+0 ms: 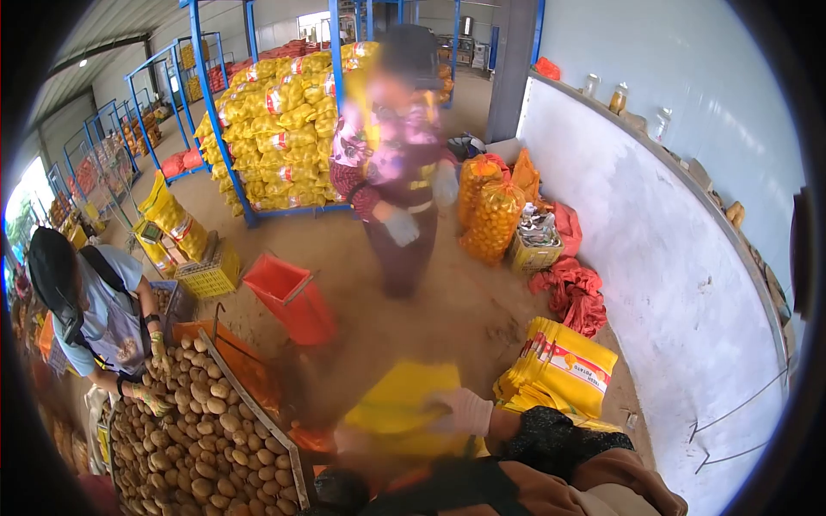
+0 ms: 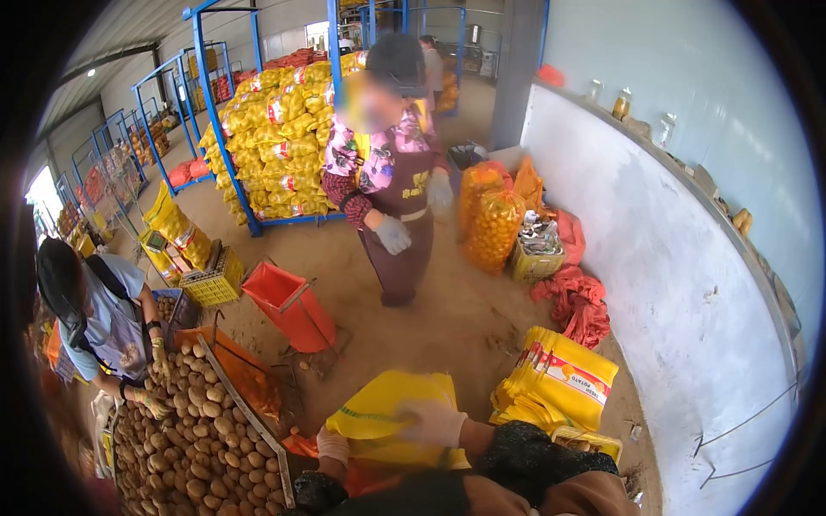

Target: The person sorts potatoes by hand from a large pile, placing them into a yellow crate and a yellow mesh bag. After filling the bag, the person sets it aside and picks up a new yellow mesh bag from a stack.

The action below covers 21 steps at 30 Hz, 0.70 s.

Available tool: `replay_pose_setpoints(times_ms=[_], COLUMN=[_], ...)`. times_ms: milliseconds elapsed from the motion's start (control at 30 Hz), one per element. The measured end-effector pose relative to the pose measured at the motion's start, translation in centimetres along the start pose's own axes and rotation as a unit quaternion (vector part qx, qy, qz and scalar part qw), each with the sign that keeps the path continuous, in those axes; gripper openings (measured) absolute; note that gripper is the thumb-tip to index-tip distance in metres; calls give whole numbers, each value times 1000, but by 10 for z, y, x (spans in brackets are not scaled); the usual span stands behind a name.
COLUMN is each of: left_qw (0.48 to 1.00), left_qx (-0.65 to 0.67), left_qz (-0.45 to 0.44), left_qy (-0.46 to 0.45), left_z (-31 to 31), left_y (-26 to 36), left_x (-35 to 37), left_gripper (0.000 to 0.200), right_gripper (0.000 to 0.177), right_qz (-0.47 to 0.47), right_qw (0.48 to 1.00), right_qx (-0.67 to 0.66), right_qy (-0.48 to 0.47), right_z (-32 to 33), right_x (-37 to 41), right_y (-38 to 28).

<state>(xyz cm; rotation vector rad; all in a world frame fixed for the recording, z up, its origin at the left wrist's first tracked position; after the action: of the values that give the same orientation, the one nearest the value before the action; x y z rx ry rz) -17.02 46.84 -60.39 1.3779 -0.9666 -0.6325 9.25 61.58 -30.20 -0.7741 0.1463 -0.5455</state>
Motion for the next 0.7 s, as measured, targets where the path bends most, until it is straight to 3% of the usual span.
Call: replay_pose_setpoints(times_ms=[67,133,167,200,233,300,367,400,467,500,567,600,700], left_qw=[956,940,912,923,934,953,894,878,827,811,775,769,790], left_qx=[-275,-323,-402,-359,-337,-290,-444,-464,-490,-506,-536,-526,-458], left_qz=[29,101,84,93,91,81,-40,-114,-268,-275,-287,-265,-119], left_qy=[95,44,-26,-105,-77,-21,35,-1,-66,-101,-174,-250,-390], left_z=[3,3,-18,-21,-24,-32,-46,-57,-79,-91,-112,-120,-132], left_y=[60,84,133,121,129,146,194,218,255,254,252,253,204], left_x=[35,49,63,64,70,83,89,89,92,92,95,92,90], left_gripper=[38,42,38,41,52,78,87,89,95,89,77,60,51], right_gripper=[40,42,39,35,33,34,32,32,33,33,38,40,36], right_qz=[14,27,-46,-55,-88,-82,-167,-201,-138,-102,-79,-67,17], right_qw=[999,996,996,995,992,994,984,975,983,985,970,959,985], right_qx=[46,75,73,80,51,14,-58,-88,-58,-42,-137,-183,-10], right_qy=[-6,-35,-22,27,75,76,-13,-46,-106,-136,-183,-205,-170], right_z=[15,19,14,13,15,19,10,6,-8,-13,-24,-28,-10], right_x=[1,6,4,7,8,8,16,18,21,22,28,30,39], right_y=[0,5,18,25,25,17,5,0,-18,-23,-27,-29,-39])
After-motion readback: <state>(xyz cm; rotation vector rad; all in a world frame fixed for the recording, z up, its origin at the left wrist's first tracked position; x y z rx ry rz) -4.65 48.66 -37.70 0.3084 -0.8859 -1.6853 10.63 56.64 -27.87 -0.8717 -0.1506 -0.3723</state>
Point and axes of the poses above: each hand's wrist, its own x-axis away from the middle knuckle, its own z-axis out of the back of the hand, y = z × x, the point moved 4 cm from there along -x, towards the middle knuckle, and after that the axes turned 5 degrees about x, right-handed, at the moved point
